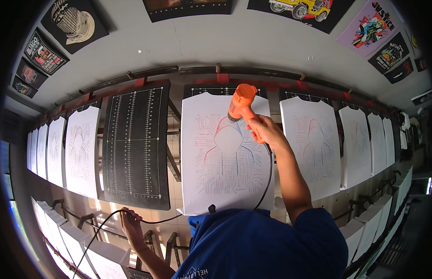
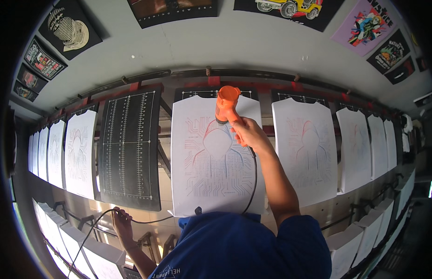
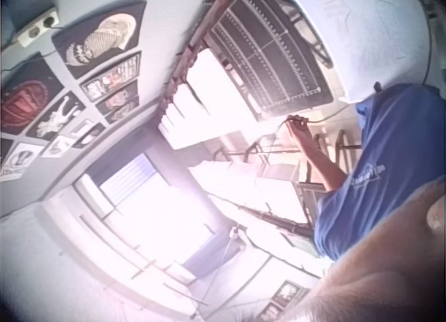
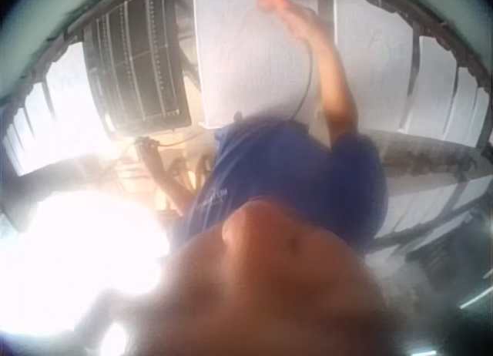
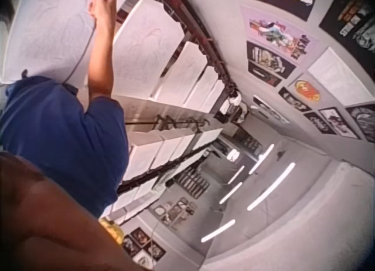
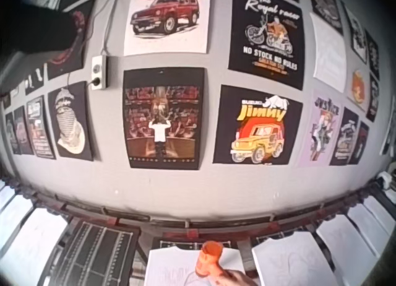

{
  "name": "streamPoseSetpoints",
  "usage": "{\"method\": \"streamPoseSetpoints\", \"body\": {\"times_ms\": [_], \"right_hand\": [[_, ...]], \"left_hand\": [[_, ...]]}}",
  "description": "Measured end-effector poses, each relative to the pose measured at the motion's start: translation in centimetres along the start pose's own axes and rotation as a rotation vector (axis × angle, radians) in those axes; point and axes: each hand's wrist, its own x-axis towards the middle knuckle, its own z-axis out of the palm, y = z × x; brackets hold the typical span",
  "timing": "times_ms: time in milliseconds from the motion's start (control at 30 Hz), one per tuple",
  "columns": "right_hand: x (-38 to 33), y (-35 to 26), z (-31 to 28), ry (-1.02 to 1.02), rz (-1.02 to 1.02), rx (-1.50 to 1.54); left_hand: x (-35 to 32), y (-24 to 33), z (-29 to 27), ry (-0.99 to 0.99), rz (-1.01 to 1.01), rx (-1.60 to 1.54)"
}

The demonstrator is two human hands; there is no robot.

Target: The person uses an orange heat gun to apply heat to a series of white t-shirts laid out on a table. Each t-shirt has a transfer paper with a circuit board design placed on it. The person moves the heat gun back and forth over the design on each shirt, occasionally using their left hand to hold the paper in place.

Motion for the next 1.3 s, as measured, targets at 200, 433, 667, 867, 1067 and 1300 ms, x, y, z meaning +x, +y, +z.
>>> {"method": "streamPoseSetpoints", "body": {"times_ms": [200, 433, 667, 867, 1067, 1300], "right_hand": [[-1.3, -0.9, 0.8, -0.015, 0.034, -0.041], [-2.3, -0.9, 1.1, -0.014, 0.071, -0.098], [-3.1, -1.0, 1.1, -0.006, 0.087, -0.132], [-1.6, -0.7, 1.8, -0.014, 0.011, -0.069], [-0.3, -0.4, 1.9, -0.004, 0.0, -0.061], [-3.8, 0.2, 0.5, 0.02, 0.067, -0.112]], "left_hand": [[0.0, -5.2, -3.8, -0.019, -0.066, 0.138], [-6.1, -14.1, -5.1, -0.156, -0.018, 0.855], [-8.9, -13.8, -0.2, -0.479, 0.308, 1.165], [-7.6, -8.6, 3.7, -0.838, 0.426, 1.356], [-4.2, -6.0, 7.0, -1.002, 0.522, 1.468], [2.6, -9.6, 13.6, -0.669, 0.527, 1.082]]}}
